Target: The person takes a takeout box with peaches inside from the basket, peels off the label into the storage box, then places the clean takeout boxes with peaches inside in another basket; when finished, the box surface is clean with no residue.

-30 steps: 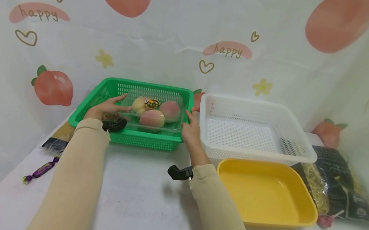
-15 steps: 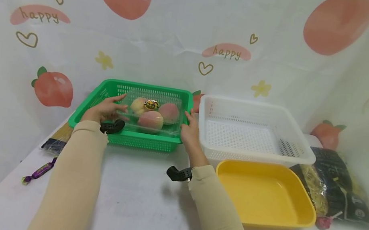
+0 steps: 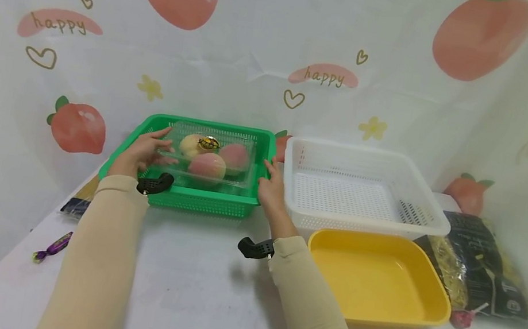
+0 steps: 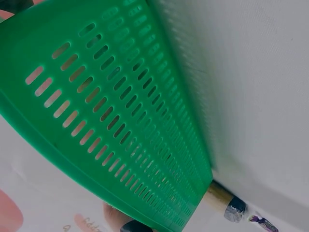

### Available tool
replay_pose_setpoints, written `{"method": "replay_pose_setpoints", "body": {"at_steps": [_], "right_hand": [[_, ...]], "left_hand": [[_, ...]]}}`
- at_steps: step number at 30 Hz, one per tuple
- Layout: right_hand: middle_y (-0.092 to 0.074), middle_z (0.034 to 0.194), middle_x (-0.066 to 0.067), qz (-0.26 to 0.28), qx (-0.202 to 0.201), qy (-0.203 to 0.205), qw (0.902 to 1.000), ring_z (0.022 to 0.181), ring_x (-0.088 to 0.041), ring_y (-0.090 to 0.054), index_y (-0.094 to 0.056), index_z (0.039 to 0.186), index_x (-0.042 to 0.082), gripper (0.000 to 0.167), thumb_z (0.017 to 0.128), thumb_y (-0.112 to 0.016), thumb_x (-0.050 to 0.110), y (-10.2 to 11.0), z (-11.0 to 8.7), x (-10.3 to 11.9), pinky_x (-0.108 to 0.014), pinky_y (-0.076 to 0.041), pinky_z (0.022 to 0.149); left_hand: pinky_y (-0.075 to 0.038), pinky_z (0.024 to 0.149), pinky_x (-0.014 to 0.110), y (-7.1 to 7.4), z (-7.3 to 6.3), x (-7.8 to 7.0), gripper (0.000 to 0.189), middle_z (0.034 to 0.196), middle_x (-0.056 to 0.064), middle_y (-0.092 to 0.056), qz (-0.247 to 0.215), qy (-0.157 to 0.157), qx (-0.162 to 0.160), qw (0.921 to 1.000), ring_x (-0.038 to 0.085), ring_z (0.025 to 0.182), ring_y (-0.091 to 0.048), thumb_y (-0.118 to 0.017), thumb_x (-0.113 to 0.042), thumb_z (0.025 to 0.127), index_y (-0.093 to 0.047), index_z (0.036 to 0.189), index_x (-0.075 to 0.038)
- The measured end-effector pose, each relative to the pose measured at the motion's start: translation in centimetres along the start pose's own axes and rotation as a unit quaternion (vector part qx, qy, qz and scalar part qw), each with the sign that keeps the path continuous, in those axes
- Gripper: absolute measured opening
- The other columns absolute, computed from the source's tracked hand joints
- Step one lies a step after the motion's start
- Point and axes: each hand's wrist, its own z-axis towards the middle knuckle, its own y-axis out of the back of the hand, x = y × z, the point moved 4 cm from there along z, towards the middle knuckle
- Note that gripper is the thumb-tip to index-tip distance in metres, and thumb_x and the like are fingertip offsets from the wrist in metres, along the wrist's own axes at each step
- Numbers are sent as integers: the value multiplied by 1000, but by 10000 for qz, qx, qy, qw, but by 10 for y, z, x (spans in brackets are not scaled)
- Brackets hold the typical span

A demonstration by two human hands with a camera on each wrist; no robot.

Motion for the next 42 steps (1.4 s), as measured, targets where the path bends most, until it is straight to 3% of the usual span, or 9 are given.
{"method": "replay_pose_setpoints", "body": {"at_steps": [10, 18, 20, 22, 24, 27, 32, 36, 42], "right_hand": [[-17, 157, 4, 31, 75, 56, 10000, 145, -19, -11, -37, 143, 6, 53, 91, -38, -4, -2, -1, 1, -40, -20, 116], [-18, 157, 0, -35, 4, 115, 9999, 145, -21, -12, -38, 142, 4, 52, 90, -39, -4, 1, -1, -1, -40, -19, 116], [-18, 157, 0, -15, 12, 111, 9999, 145, -21, -12, -38, 142, 3, 52, 90, -38, -4, 0, -1, -1, -40, -18, 116], [-18, 157, 1, 6, -7, 84, 10000, 145, -21, -12, -38, 142, 3, 52, 90, -39, -4, 0, -1, -1, -39, -18, 116], [-18, 157, 0, 10, -13, 71, 10000, 145, -21, -12, -38, 142, 3, 53, 90, -39, -4, 1, -2, 0, -39, -17, 117], [-19, 157, -1, -5, -29, 98, 9999, 145, -22, -13, -37, 142, 2, 53, 89, -39, -5, 1, -1, 1, -39, -17, 117], [-18, 157, -1, -39, -8, 118, 9999, 145, -22, -13, -38, 142, 2, 53, 90, -39, -5, 0, -1, 1, -39, -17, 117], [-17, 157, -2, -78, 14, 190, 9998, 145, -22, -13, -37, 142, 2, 53, 89, -39, -5, 0, 1, 2, -39, -17, 117], [-18, 157, -2, -124, -12, 192, 9997, 145, -23, -14, -38, 141, 0, 54, 88, -39, -6, 0, 1, 2, -39, -17, 117]], "left_hand": [[-55, 74, 21, 2, -15, -13, 57, 158, 12, 2, -534, -177, -45, 9984, 9, 69, -66, -36, -16, 102, -8, 150, -30], [-54, 72, 19, -10, -25, -23, 57, 157, 15, 3, -687, -206, -209, 9972, 9, 65, -67, -31, -16, 102, -2, 150, -29], [-54, 69, 19, -11, -28, -24, 57, 157, 15, -3, -774, -265, -273, 9963, 9, 63, -67, -32, -16, 102, -3, 150, -29], [-54, 64, 19, -11, -32, -25, 58, 149, 18, -22, -896, -341, -382, 9947, 10, 61, -67, -35, -17, 101, -5, 150, -29], [-53, 59, 19, -12, -35, -27, 59, 130, 14, -40, -1080, -446, -481, 9920, 11, 60, -67, -38, -18, 101, -8, 150, -30], [-53, 56, 20, -14, -41, -31, 60, 103, 3, -46, -1575, -644, -634, 9834, 13, 57, -67, -42, -16, 99, -13, 150, -30], [-56, 62, 25, -18, -55, -40, 61, 83, 1, -55, -2343, -993, -719, 9644, 15, 54, -65, -47, -11, 97, -19, 149, -27], [-56, 64, 25, -20, -70, -44, 61, 94, 2, -53, -2625, -1155, -719, 9553, 15, 54, -64, -50, -11, 96, -23, 148, -29], [-56, 68, 26, -27, -94, -40, 64, 121, -1, -41, -2624, -1300, -734, 9534, 10, 60, -65, -54, -16, 94, -24, 147, -31]]}}
